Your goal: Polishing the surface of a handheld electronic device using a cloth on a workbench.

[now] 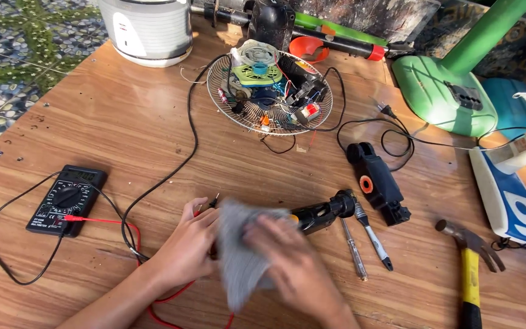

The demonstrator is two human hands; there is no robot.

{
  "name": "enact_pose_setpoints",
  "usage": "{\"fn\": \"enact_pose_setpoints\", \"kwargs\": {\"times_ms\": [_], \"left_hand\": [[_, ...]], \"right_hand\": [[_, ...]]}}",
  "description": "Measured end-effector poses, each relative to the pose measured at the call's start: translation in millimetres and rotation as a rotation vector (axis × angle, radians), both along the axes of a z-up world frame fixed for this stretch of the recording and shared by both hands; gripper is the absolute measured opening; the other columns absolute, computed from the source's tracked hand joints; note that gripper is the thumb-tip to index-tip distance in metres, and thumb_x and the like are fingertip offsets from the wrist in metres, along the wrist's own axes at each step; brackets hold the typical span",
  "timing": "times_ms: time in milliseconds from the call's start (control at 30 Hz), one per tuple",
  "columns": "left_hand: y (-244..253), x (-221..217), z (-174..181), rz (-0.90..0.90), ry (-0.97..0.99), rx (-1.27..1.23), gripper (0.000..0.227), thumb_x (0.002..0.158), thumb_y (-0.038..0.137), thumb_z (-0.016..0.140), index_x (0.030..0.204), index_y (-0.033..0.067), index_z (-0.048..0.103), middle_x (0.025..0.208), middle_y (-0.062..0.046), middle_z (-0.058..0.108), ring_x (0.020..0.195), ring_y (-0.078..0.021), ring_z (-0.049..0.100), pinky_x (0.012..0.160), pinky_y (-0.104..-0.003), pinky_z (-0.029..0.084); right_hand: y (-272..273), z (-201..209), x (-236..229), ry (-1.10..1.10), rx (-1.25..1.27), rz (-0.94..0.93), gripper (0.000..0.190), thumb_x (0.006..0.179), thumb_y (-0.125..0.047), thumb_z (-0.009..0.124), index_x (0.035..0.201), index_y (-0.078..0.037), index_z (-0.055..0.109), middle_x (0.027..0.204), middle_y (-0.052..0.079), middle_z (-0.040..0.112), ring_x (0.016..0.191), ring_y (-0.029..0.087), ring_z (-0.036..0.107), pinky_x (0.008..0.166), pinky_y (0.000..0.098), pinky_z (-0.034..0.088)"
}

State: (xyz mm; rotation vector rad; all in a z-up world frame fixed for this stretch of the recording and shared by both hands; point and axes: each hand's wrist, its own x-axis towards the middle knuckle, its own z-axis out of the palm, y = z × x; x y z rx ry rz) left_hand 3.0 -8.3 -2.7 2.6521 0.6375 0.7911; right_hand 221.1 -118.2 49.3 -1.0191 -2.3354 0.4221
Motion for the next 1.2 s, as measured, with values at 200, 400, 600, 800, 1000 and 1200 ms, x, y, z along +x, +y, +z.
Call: {"fn": "enact_pose_setpoints", "kwargs": {"times_ms": [200,400,600,800,1000,1200], "left_hand": [[1,0,-4,-0.038,-0.008,-0.034,0.031,0.087,0.032,0.068,0.115,0.0195,0.069,0.112,-0.005,0.072,0.108,-0.0254,0.064,0.110,-0.058,0.022],[-2,2,0,0.044,-0.025,-0.017,0.063,0.078,0.057,0.086,0.114,0.0106,0.063,0.090,-0.002,0.065,0.089,-0.0218,0.066,0.112,-0.054,0.029],[1,2,-6,0.059,0.018,0.027,0.057,0.064,0.041,0.094,0.091,0.0105,0.055,0.082,-0.003,0.057,0.084,-0.0259,0.063,0.109,-0.052,0.031],[2,-1,-5,-0.016,-0.028,-0.034,0.020,0.084,0.020,0.068,0.102,0.0124,0.065,0.099,-0.005,0.067,0.092,-0.0235,0.068,0.111,-0.051,0.025],[-4,2,5,0.047,-0.049,0.013,0.064,0.078,0.057,0.084,0.117,0.0101,0.064,0.094,-0.003,0.067,0.092,-0.0227,0.067,0.112,-0.053,0.030],[4,-4,-9,-0.024,-0.035,0.035,0.015,0.092,0.026,0.061,0.099,0.0127,0.064,0.097,-0.009,0.064,0.094,-0.0278,0.064,0.112,-0.057,0.028]], "right_hand": [[-7,11,-4,-0.105,0.109,-0.032,0.042,0.103,-0.012,0.050,0.144,-0.003,0.054,0.155,0.015,0.051,0.148,0.048,0.035,0.120,0.0664,0.025],[-7,-4,6,-0.148,0.227,-0.480,0.054,0.096,-0.013,0.061,0.147,0.000,0.047,0.150,0.018,0.056,0.147,0.040,0.043,0.124,0.0595,0.030],[-3,3,5,-0.055,0.106,-0.281,0.042,0.106,-0.023,0.038,0.141,-0.006,0.055,0.150,0.014,0.057,0.147,0.035,0.044,0.122,0.0566,0.029],[-6,-4,-16,-0.159,0.148,-0.302,0.054,0.095,-0.012,0.056,0.148,-0.004,0.049,0.160,0.014,0.044,0.152,0.042,0.030,0.124,0.0608,0.021],[-9,-8,-1,-0.218,0.246,-0.687,0.055,0.096,-0.006,0.062,0.149,-0.005,0.049,0.148,0.015,0.059,0.143,0.037,0.050,0.121,0.0554,0.039],[-12,-7,-20,-0.163,0.154,-0.183,0.058,0.092,-0.001,0.055,0.150,-0.003,0.047,0.160,0.015,0.044,0.152,0.046,0.032,0.125,0.0595,0.030]]}}
